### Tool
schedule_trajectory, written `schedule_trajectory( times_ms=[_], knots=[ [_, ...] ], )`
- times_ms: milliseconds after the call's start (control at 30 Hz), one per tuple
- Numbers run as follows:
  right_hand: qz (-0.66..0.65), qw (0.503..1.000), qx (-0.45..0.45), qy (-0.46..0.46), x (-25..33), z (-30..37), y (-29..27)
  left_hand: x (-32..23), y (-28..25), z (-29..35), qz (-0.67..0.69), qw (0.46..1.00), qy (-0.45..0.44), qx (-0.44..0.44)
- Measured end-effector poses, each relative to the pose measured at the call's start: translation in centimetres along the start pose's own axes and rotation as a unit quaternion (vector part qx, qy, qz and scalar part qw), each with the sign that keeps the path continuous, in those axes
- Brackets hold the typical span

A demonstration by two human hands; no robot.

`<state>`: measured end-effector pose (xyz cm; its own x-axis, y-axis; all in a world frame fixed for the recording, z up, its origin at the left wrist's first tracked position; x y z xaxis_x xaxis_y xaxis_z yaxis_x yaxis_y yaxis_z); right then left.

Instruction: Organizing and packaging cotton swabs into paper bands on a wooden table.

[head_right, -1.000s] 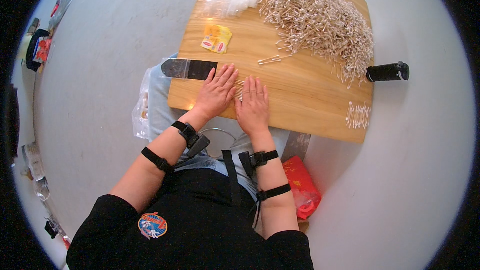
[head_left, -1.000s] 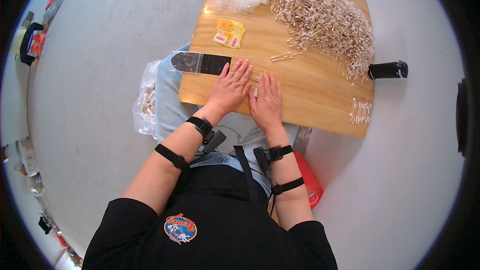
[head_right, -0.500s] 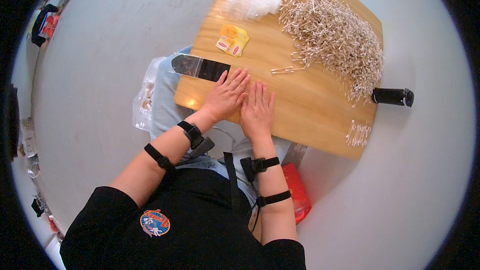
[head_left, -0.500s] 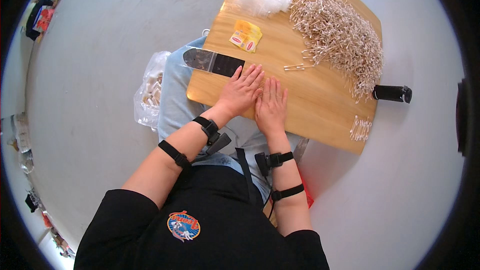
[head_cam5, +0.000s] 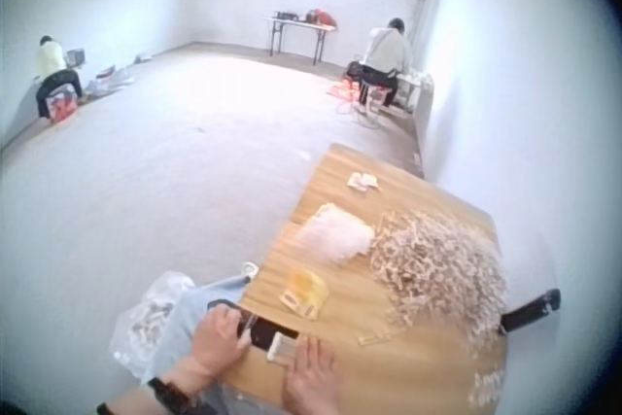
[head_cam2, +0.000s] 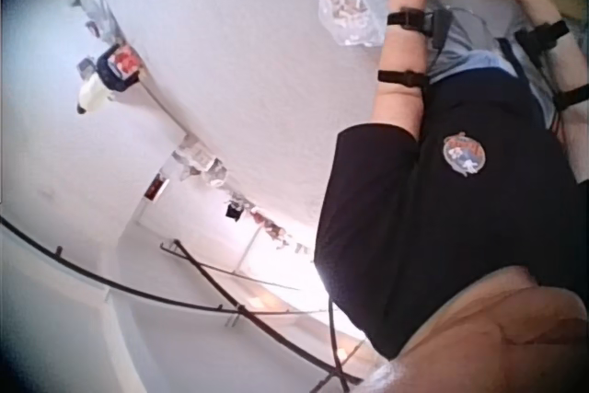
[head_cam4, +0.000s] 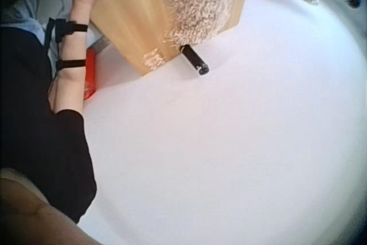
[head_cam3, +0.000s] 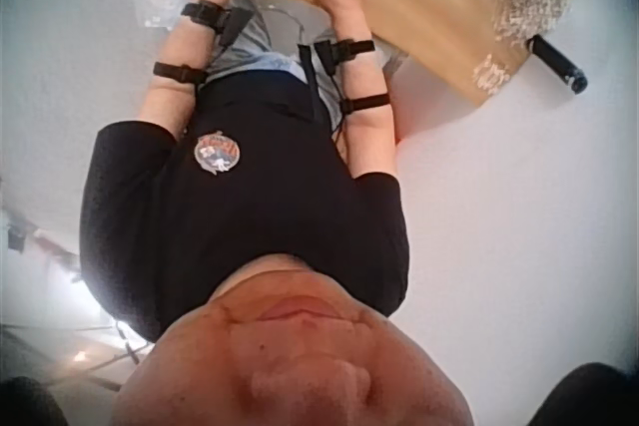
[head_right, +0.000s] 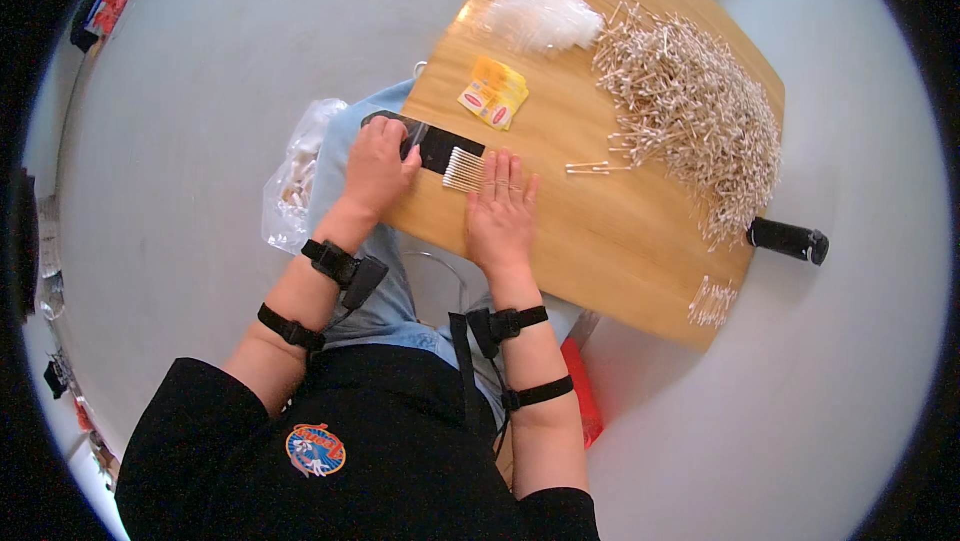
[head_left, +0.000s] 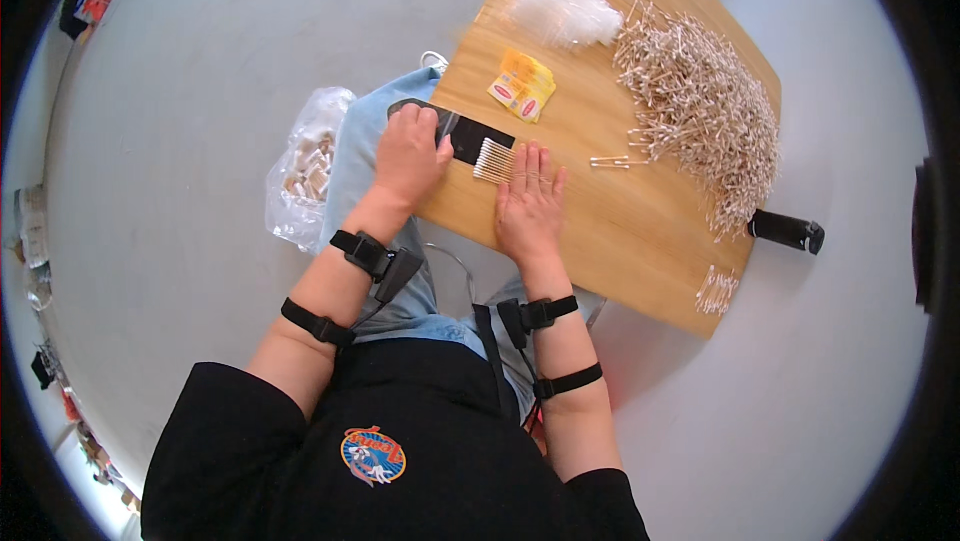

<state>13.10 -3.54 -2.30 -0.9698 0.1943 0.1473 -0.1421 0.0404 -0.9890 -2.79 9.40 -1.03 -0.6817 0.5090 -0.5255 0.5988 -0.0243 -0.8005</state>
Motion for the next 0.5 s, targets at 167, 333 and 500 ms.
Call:
schedule_trajectory(
  times_ms=[167,333,500],
  knots=[
    [-0.001,1.0,0.018,-0.023,1.8,-2.1,0.3,0.2,0.9,-0.2,-0.043,0.999,-0.018,0.022],
    [-0.014,0.999,0.017,-0.03,2.7,-3.1,0.5,1.3,0.6,-0.4,0.043,0.999,-0.019,0.02],
    [-0.019,0.999,0.011,-0.026,3.5,-4.0,0.7,1.6,0.3,-0.6,0.113,0.992,-0.042,0.047]
  ],
)
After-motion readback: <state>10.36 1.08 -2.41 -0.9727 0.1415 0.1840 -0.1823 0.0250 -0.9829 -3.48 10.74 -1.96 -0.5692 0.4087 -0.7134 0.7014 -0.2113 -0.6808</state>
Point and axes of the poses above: each hand's wrist, its own z-axis away from the middle knuckle, its own y-axis out of the palm, x = y × z, the point moved 1 cm from there along -z, towards the middle knuckle, and after that the axes turned 1 degree about x, right-handed, at the moved point
